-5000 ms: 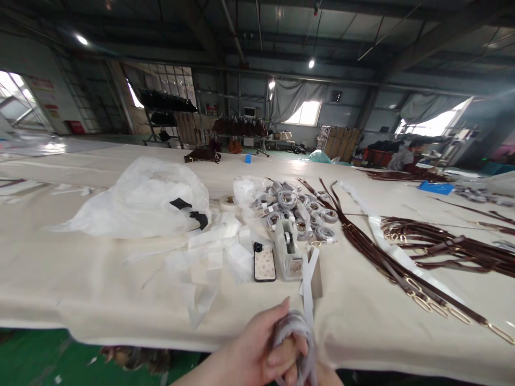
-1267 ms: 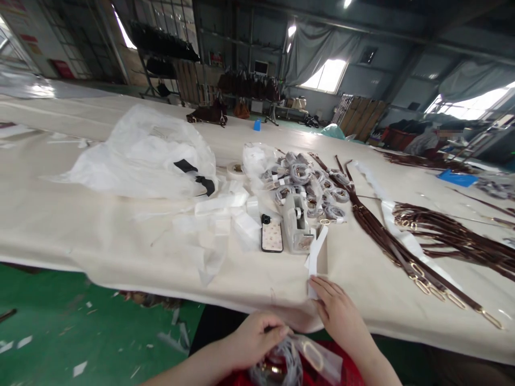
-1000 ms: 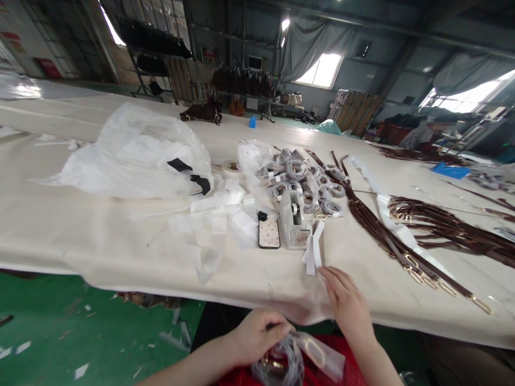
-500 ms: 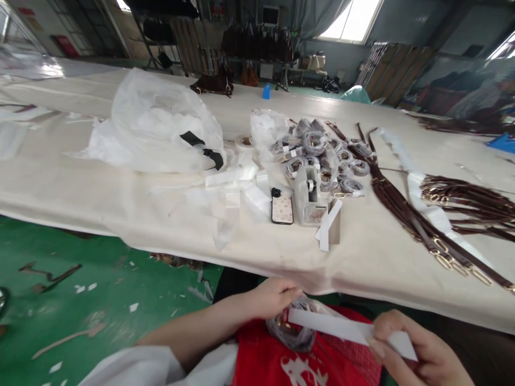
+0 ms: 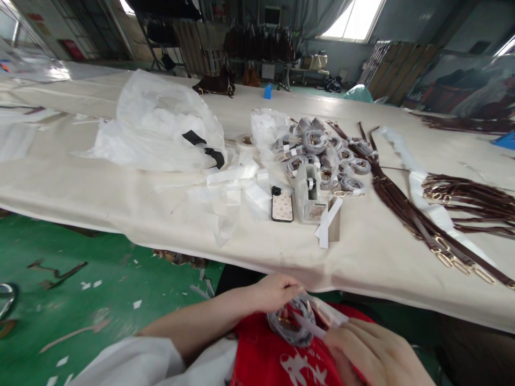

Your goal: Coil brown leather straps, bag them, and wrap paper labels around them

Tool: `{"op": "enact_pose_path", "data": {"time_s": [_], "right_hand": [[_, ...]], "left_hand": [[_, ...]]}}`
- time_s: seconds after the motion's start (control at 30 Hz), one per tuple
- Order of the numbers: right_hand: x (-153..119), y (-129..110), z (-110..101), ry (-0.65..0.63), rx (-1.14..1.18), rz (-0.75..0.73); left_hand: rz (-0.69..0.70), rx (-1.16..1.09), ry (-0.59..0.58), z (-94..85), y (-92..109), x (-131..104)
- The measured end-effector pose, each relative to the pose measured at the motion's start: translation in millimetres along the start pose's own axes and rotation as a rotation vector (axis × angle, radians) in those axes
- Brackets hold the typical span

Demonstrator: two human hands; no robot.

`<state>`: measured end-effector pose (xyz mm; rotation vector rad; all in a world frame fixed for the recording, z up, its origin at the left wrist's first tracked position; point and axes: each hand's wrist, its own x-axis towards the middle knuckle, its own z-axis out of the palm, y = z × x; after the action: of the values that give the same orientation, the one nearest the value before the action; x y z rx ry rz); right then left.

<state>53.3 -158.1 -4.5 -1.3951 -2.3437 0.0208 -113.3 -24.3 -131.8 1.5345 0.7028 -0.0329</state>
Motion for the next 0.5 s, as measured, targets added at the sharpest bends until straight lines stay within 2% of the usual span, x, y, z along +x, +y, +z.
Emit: {"op": "enact_pose_path", "data": {"time_s": [0.1,0.27,0.37,0.5], "right_hand": [[3,-5,24,-0.083,0.059,0.023],[-2,0,54,-0.1,0.092,0.163],[-6,11,63,-0.035,0.171,0.352],[-9,27,75,0.077,0.385,0.657]], "left_hand": [[0.061,0.045,0.023,-3.0,4,-1],[0.17,0.092,0.004,-11.4,11,-3],[0.208,0.093,-0.018,-15.3,17,-9],[0.36,0.131,-0.054,-14.6,29,-18]]}}
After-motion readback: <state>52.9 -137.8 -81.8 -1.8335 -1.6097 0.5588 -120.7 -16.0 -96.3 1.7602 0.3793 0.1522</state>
